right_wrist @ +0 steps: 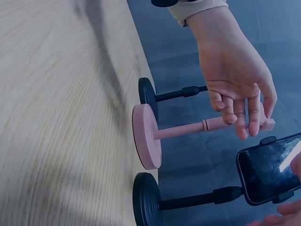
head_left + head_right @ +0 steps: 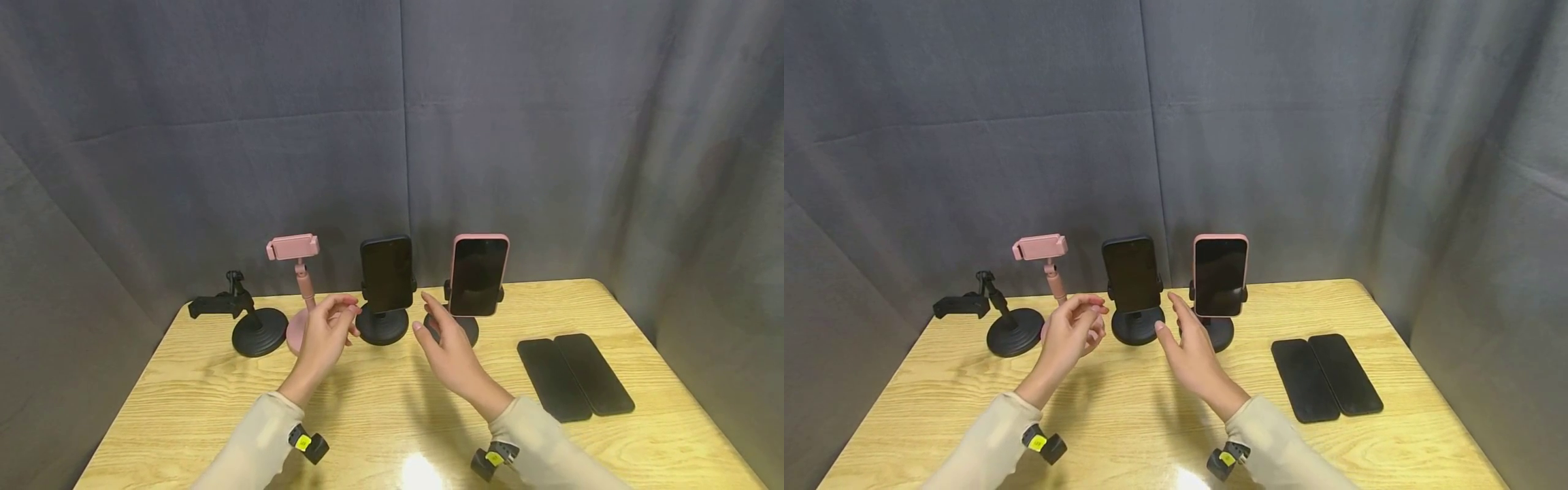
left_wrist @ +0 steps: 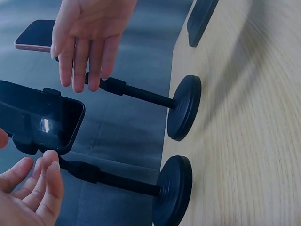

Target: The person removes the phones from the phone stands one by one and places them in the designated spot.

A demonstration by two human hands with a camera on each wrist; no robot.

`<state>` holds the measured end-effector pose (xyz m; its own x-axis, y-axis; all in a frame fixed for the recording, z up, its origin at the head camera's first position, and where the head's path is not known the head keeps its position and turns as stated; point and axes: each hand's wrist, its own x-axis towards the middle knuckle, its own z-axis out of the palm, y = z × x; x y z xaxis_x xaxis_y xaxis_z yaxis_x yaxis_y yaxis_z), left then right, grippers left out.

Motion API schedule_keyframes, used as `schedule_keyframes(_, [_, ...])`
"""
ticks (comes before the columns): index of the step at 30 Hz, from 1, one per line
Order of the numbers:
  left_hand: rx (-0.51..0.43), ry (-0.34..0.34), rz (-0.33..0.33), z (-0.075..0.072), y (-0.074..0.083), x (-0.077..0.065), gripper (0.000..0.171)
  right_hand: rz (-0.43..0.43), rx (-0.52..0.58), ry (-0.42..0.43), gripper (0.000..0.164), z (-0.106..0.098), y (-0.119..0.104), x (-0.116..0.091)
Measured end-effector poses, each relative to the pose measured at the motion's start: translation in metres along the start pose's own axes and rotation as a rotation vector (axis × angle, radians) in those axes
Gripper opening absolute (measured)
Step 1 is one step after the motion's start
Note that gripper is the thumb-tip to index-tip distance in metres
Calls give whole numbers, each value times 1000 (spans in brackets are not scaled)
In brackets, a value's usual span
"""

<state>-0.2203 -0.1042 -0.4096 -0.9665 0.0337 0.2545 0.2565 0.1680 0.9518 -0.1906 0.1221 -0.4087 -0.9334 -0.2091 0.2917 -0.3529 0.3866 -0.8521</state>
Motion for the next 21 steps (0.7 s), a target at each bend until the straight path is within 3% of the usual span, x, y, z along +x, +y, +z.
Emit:
schedule_keyframes(9, [-10,0,3,2,1,7,21,15,6,21,55,3,4,11])
schedule_keyframes(21, [-75,-28,-16,6,1,13,26,65,137,32,57,11,1,28])
